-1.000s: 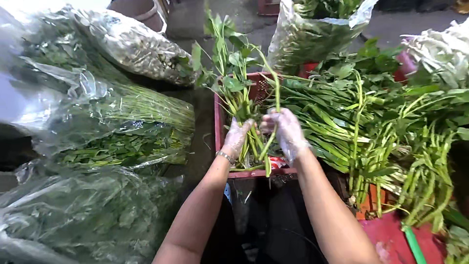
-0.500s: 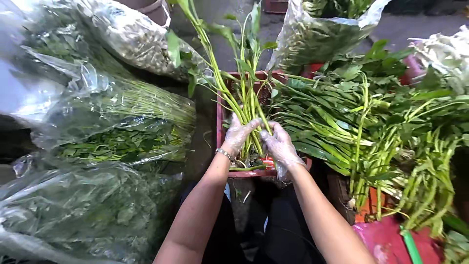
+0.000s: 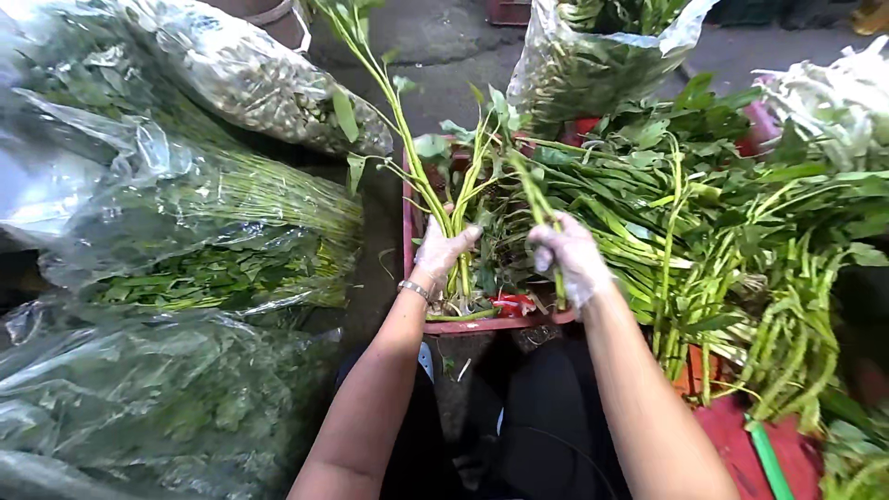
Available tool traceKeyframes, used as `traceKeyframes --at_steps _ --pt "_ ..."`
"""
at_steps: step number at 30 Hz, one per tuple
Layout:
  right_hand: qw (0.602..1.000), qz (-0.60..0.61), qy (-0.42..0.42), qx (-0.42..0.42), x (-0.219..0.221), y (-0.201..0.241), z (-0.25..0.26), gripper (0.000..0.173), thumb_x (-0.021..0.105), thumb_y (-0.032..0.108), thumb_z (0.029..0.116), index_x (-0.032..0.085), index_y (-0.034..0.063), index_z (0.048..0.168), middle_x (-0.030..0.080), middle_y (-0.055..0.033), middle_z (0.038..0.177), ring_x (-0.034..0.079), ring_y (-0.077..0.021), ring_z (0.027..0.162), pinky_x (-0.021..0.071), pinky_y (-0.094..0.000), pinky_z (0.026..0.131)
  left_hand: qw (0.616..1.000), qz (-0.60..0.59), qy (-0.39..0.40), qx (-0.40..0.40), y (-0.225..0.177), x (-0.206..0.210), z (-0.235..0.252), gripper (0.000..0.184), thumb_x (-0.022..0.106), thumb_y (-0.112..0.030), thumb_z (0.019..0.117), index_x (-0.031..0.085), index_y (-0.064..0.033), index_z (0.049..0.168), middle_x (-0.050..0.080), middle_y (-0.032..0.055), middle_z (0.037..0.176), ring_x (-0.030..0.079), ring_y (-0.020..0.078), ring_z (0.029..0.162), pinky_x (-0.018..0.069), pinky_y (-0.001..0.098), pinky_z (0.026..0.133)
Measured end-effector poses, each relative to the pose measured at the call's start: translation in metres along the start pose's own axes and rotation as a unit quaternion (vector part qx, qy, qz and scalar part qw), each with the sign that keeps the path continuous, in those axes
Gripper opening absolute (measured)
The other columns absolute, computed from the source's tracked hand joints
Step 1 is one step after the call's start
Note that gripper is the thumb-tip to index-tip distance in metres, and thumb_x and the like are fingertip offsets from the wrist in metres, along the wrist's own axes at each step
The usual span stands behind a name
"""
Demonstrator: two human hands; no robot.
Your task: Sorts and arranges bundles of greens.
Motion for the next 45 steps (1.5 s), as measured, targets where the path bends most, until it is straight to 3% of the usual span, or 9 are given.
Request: traceKeyframes --at_steps 4,7,11,14,18,32,37,42,45 --pt "0.987 0.158 -0.003 0.009 -0.019 -0.012 0.008 0.021 0.047 0.016 0.1074 0.053 0.0109 0.126 0.054 0.0035 0.072 0.044 -0.0004 0.043 0.0418 -0.0149 0.039 0.995 -0.074 -0.023 -0.057 0.01 -0.001 0.003 0.041 0.064 -0.036 0.1007 0.055 -0.0198 0.137 0.066 0.0005 0.092 0.059 0.008 0.069 0.0503 0.0235 0.061" --pt "0.988 0.146 0.038 0.042 0.008 -0.027 0.009 0.02 0.054 0.025 0.1066 0.059 0.0114 0.121 0.046 0.0067 0.061 0.041 -0.0002 0.041 0.0397 -0.0148 0.038 0.98 -0.181 0.026 -0.075 0.015 0.02 0.003 0.031 0.061 -0.029 0.1031 0.057 -0.0168 0.131 0.067 0.0008 0.091 0.061 0.0074 0.064 0.0513 0.0202 0.055" --pt "0.995 0.068 0.048 0.059 0.038 -0.033 0.017 0.033 0.059 0.023 0.1047 0.053 0.0085 0.133 0.059 -0.0013 0.079 0.049 -0.0052 0.051 0.0457 -0.0196 0.047 0.973 -0.207 0.061 -0.085 0.026 0.044 -0.003 0.037 0.059 -0.02 0.1036 0.051 -0.0145 0.139 0.07 0.0064 0.101 0.067 0.0139 0.076 0.0576 0.0281 0.067" --pt "0.997 0.029 0.046 0.054 0.043 -0.026 0.023 0.034 0.067 0.02 0.1 0.057 0.0084 0.13 0.062 -0.0038 0.087 0.053 -0.0066 0.058 0.0474 -0.0213 0.051 0.982 -0.16 0.046 -0.094 0.029 0.046 -0.004 0.04 0.06 -0.018 0.1035 0.051 -0.012 0.143 0.07 0.0108 0.104 0.069 0.0194 0.086 0.0588 0.0355 0.077" --pt "0.996 0.023 0.072 0.053 0.036 -0.021 0.021 0.045 0.07 0.005 0.0933 0.054 0.0078 0.135 0.065 -0.009 0.103 0.063 -0.0138 0.074 0.0553 -0.029 0.062 0.988 -0.116 0.039 -0.092 0.021 0.04 -0.004 0.035 0.06 -0.021 0.1039 0.057 -0.0122 0.137 0.071 0.0074 0.1 0.068 0.0151 0.08 0.057 0.0296 0.069" --pt "0.977 0.157 0.131 0.064 0.036 -0.04 0.015 0.034 0.053 0.0 0.1009 0.052 0.0058 0.135 0.062 0.0 0.081 0.062 -0.0066 0.065 0.0562 -0.0209 0.063 0.981 -0.191 -0.015 0.004 -0.002 0.001 0.006 0.038 0.057 -0.016 0.1045 0.052 -0.0168 0.142 0.066 -0.0007 0.113 0.065 0.0078 0.082 0.0568 0.0237 0.07" --pt "0.996 0.082 0.045 -0.004 0.047 -0.02 0.003 0.039 0.056 0.012 0.1044 0.053 0.0129 0.143 0.059 -0.0014 0.085 0.05 -0.0042 0.057 0.0453 -0.0184 0.052 0.988 -0.147 0.038 -0.003 0.004 0.025 0.0 0.038 0.058 -0.011 0.1031 0.056 -0.0111 0.141 0.069 0.0057 0.104 0.066 0.0127 0.082 0.0564 0.0284 0.073" --pt "0.99 0.097 0.101 -0.023 0.056 -0.021 -0.002 0.034 0.059 0.015 0.1033 0.056 0.0147 0.138 0.069 -0.0031 0.11 0.066 -0.0093 0.087 0.0566 -0.0269 0.076 0.991 -0.114 0.068 0.004 0.007 0.037 -0.001 0.038 0.065 -0.012 0.0999 0.059 -0.0163 0.137 0.07 0.0048 0.113 0.066 0.0142 0.093 0.0563 0.0325 0.08" --pt "0.987 0.089 0.134 -0.021 0.059 -0.024 -0.002 0.044 0.064 0.008 0.0988 0.052 0.0153 0.14 0.068 -0.0039 0.112 0.066 -0.01 0.085 0.0566 -0.0253 0.072 0.998 -0.043 0.04 -0.016 0.01 0.033 0.0 0.042 0.069 -0.011 0.0973 0.058 -0.0184 0.138 0.069 0.0055 0.109 0.064 0.0158 0.093 0.0541 0.0354 0.08"
Point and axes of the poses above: each hand's wrist, its own z-axis towards the middle knuckle, its own x-axis out of the palm, y = z × x, the point moved 8 cm from there along z, towards the middle knuckle
